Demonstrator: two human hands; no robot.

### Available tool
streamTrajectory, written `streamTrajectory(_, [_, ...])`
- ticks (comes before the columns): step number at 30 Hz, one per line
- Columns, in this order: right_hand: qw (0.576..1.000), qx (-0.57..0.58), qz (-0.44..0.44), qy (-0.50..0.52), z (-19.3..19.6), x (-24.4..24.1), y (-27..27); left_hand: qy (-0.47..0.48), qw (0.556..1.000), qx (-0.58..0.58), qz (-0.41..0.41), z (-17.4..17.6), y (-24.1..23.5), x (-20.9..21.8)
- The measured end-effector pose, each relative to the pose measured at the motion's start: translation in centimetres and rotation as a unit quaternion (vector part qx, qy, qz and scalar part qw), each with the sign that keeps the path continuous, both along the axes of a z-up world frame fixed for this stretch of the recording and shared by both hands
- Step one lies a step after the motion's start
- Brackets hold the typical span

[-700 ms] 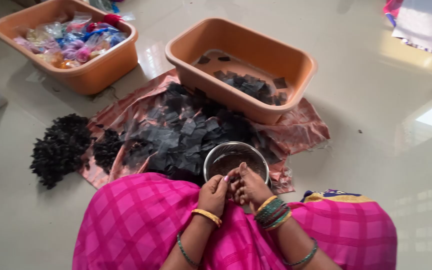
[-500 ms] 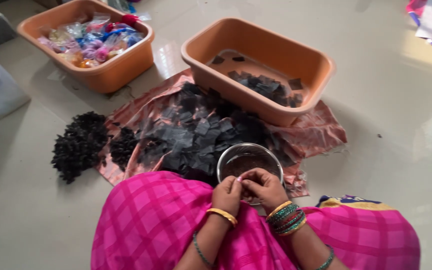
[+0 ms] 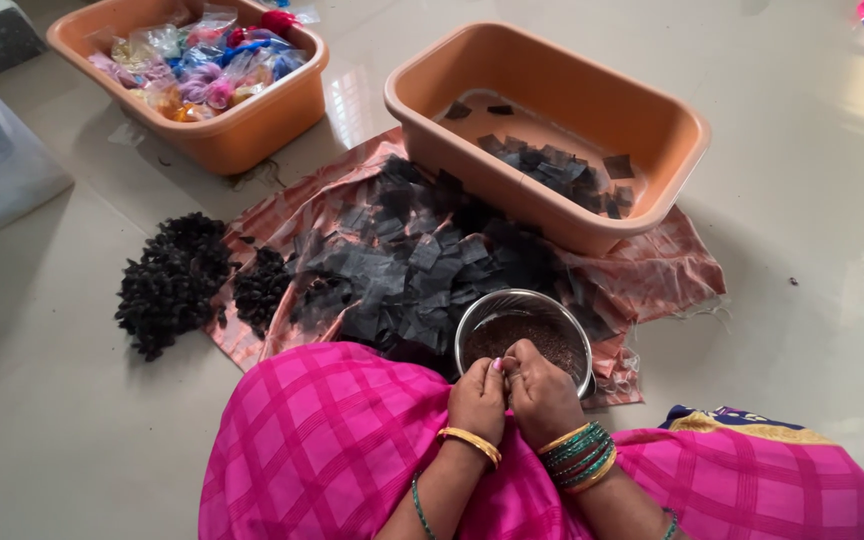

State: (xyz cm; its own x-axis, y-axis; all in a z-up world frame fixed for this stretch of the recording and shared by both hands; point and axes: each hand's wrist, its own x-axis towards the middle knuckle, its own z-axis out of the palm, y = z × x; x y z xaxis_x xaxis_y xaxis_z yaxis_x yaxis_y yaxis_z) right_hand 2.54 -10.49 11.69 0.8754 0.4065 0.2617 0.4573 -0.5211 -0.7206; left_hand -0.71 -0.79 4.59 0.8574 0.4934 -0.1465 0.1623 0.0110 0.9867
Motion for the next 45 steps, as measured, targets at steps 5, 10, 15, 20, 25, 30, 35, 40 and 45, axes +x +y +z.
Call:
streamTrajectory(5, [0.994, -0.065, -0.056, 0.062, -1.8, 0.9, -0.4, -0.002, 0.998, 0.055, -0.017, -0.7, -0.1, 0.3])
streamTrajectory(10, [0.977, 0.102, -0.032, 0.182, -7.2, 3.3, -1.3, 0.017, 0.995, 0.090, -0.039, 0.6, 0.0, 0.1])
streamTrajectory(15, [0.811, 0.312, -0.001, 0.495, -7.2, 4.1, -1.4, -0.042, 0.992, -0.121, -0.015, -0.9, 0.0, 0.6])
streamTrajectory(20, [0.792, 0.347, 0.009, 0.501, -7.7, 4.0, -1.7, -0.052, 0.978, -0.203, -0.002, 2.9, 0.6, 0.0])
streamTrajectory(25, [0.793, 0.348, -0.033, 0.499, -5.7, 3.2, -1.4, -0.121, 0.993, 0.005, -0.009, 5.5, 0.4, -1.2])
streamTrajectory(30, [0.842, 0.267, -0.014, 0.468, -7.7, 3.4, -1.8, -0.107, 0.983, 0.147, 0.002, 4.2, 0.7, -1.2])
streamTrajectory(35, [0.833, 0.271, 0.003, 0.483, -4.4, 2.6, -1.7, -0.129, 0.966, 0.213, 0.068, 4.9, 6.7, 0.5])
streamTrajectory(40, [0.819, 0.267, -0.054, 0.504, -4.1, 2.7, -1.7, -0.129, 0.894, 0.361, 0.231, 4.7, 20.7, 2.7])
streamTrajectory(45, [0.826, 0.239, -0.028, 0.509, -6.9, 3.9, -1.7, 0.098, 0.811, 0.483, 0.315, -3.5, 36.1, 4.3])
